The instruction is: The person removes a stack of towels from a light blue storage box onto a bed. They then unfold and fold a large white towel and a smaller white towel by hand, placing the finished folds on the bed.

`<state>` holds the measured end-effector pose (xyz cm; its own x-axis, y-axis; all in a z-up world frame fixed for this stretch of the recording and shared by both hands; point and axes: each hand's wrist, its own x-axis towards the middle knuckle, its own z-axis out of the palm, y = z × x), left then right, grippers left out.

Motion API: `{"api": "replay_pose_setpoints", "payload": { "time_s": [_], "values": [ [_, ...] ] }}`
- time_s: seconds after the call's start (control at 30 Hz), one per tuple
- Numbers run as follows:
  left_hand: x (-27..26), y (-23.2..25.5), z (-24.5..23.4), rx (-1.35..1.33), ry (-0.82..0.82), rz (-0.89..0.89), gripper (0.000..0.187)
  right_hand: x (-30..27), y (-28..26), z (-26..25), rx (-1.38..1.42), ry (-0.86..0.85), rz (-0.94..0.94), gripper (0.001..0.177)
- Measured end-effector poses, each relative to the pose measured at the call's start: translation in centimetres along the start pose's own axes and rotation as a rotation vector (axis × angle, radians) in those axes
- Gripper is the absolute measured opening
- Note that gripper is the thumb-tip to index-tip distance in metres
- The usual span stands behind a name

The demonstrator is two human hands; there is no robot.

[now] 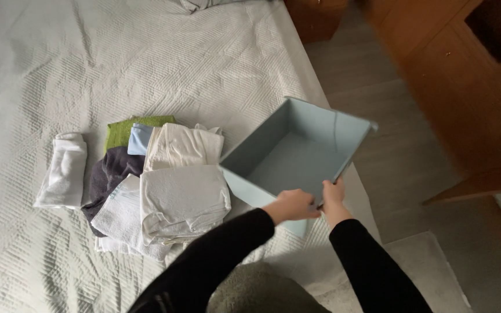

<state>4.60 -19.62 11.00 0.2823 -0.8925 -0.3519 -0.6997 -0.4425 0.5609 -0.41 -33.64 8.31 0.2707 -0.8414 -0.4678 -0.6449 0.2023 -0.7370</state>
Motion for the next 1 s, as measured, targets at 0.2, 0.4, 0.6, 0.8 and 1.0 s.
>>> {"api": "replay_pose_setpoints", "payload": {
  "time_s": [0.2,0.4,0.6,0.8,1.0],
  "values": [
    [-1.8,-12.1,0.7,0.407,-0.013,0.098,0.044,-3.4,-4.2,-3.6,-0.091,-0.026,-0.134,0.069],
    [1.5,-15.9,5.1,0.54,0.757,0.077,0.008,-8.0,-8.7,-5.7,0.121,-0.03,-0.137,0.065],
    [-5.6,-10.6,-7.7,0.636,0.967,-0.228,0.081,-2.1,-12.1,0.8,0.436,-0.042,0.019,0.072],
    [-10.5,-13.9,-9.4,0.584,0.929,-0.426,0.084,-6.2,-25.0,10.0,0.832,-0.183,-0.063,0.087],
    [-14.2,-18.3,-6.7,0.536,0.908,-0.583,0.076,0.7,-24.1,23.0,0.626,-0.633,-0.204,0.107]
  ]
}}
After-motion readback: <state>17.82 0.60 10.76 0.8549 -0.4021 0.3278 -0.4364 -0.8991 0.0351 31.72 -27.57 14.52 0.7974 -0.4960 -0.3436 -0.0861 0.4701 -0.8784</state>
